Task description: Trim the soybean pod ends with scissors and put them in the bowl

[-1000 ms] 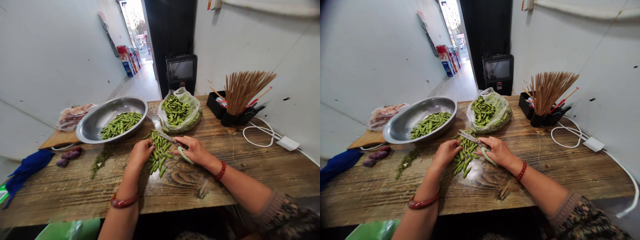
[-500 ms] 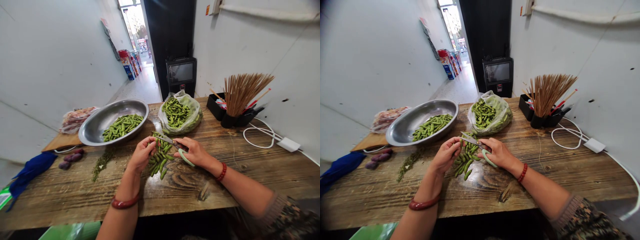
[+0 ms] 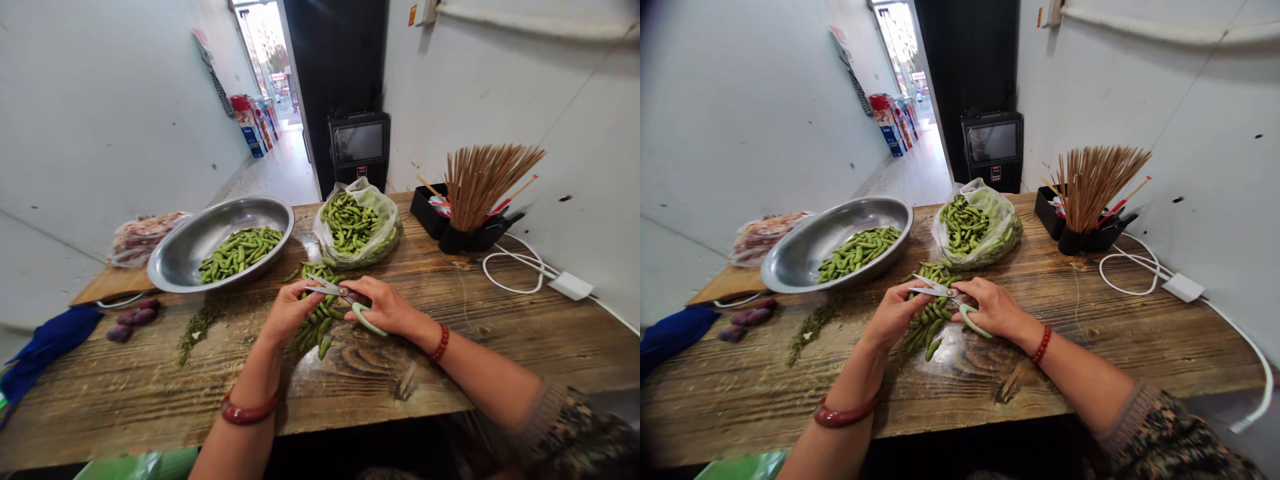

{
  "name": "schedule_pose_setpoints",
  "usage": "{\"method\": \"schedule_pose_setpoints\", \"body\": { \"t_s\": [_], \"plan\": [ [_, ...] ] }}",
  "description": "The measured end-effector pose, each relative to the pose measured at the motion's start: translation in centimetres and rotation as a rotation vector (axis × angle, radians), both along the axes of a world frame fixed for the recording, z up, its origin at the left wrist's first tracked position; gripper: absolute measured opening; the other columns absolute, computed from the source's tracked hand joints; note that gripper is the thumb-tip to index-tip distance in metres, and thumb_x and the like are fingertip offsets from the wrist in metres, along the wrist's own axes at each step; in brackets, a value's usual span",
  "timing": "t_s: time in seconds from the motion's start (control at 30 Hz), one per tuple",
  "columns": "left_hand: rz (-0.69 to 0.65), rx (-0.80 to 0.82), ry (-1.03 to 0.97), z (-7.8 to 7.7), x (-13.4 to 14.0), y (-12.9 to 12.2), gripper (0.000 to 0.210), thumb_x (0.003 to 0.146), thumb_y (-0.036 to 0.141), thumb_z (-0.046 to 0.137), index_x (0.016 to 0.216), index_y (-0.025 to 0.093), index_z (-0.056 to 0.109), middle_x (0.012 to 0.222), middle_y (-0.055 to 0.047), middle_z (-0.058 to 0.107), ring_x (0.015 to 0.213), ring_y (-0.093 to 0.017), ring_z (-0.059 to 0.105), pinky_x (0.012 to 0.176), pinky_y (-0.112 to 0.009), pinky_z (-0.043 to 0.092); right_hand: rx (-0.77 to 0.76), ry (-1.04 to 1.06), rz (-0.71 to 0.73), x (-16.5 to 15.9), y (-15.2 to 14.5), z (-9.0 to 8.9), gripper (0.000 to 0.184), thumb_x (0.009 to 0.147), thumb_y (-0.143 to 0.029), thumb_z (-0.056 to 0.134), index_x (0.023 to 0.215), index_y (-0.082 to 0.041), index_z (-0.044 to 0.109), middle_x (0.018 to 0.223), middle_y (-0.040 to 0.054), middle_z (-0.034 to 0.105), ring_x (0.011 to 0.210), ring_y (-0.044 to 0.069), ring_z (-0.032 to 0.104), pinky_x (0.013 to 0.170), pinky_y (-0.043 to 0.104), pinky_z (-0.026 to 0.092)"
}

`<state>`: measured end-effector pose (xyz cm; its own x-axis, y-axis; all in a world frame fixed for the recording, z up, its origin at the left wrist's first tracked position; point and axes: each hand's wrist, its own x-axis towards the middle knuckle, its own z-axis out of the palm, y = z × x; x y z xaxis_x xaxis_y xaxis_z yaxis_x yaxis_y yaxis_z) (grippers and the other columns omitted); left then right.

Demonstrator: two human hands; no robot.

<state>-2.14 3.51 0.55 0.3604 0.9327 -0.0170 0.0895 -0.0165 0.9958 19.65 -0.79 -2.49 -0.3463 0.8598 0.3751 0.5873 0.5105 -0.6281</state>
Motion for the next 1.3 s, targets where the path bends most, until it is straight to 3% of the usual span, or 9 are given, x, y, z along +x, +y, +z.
{"method": "schedule_pose_setpoints", "body": {
  "t_s": [0.27, 0.9, 1.1, 1.3],
  "plan": [
    [-0.042, 0.063, 0.029, -0.2, -0.1, 0.1, 0.016, 0.070, 0.029, 0.074, 0.078, 0.016, 0.076, 0.077, -0.007, 0.068, 0.064, -0.015, 0.055, 0.052, -0.023, 0.038, 0.019, 0.007, 0.027, 0.0, -0.1, 0.0, 0.057, 0.077, -0.039, 0.072, 0.128, -0.021, 0.054, 0.091, 0.0043, 0.059, 0.077, 0.016, 0.056, 0.070, 0.027, 0.046],
    [-0.015, 0.054, 0.070, -0.1, -0.2, 0.1, 0.019, 0.069, 0.029, 0.075, 0.081, 0.015, 0.076, 0.074, -0.004, 0.066, 0.057, -0.010, 0.047, 0.048, -0.020, 0.034, 0.038, -0.093, -0.009, 0.0, -0.2, 0.5, 0.051, 0.079, -0.039, 0.071, 0.125, -0.020, 0.058, 0.088, 0.0047, 0.060, 0.077, 0.016, 0.056, 0.071, 0.026, 0.046],
    [0.035, 0.058, 0.068, -0.3, -0.4, 0.5, 0.019, 0.067, 0.028, 0.076, 0.080, 0.014, 0.076, 0.077, -0.005, 0.065, 0.061, -0.011, 0.050, 0.048, -0.019, 0.033, 0.029, 0.002, -0.029, 0.1, 0.3, 0.0, 0.049, 0.076, -0.035, 0.074, 0.121, -0.020, 0.061, 0.084, 0.0034, 0.062, 0.072, 0.015, 0.056, 0.068, 0.025, 0.045],
    [0.189, -0.158, -0.203, -0.5, -0.9, 1.0, 0.025, 0.066, 0.032, 0.078, 0.084, 0.015, 0.072, 0.047, 0.007, 0.042, 0.041, -0.003, 0.029, 0.039, -0.015, 0.018, 0.018, 0.157, -0.137, 0.1, 0.8, -0.5, 0.047, 0.074, -0.036, 0.075, 0.117, -0.020, 0.063, 0.079, 0.0015, 0.060, 0.067, 0.013, 0.054, 0.063, 0.025, 0.045]
  ]
}}
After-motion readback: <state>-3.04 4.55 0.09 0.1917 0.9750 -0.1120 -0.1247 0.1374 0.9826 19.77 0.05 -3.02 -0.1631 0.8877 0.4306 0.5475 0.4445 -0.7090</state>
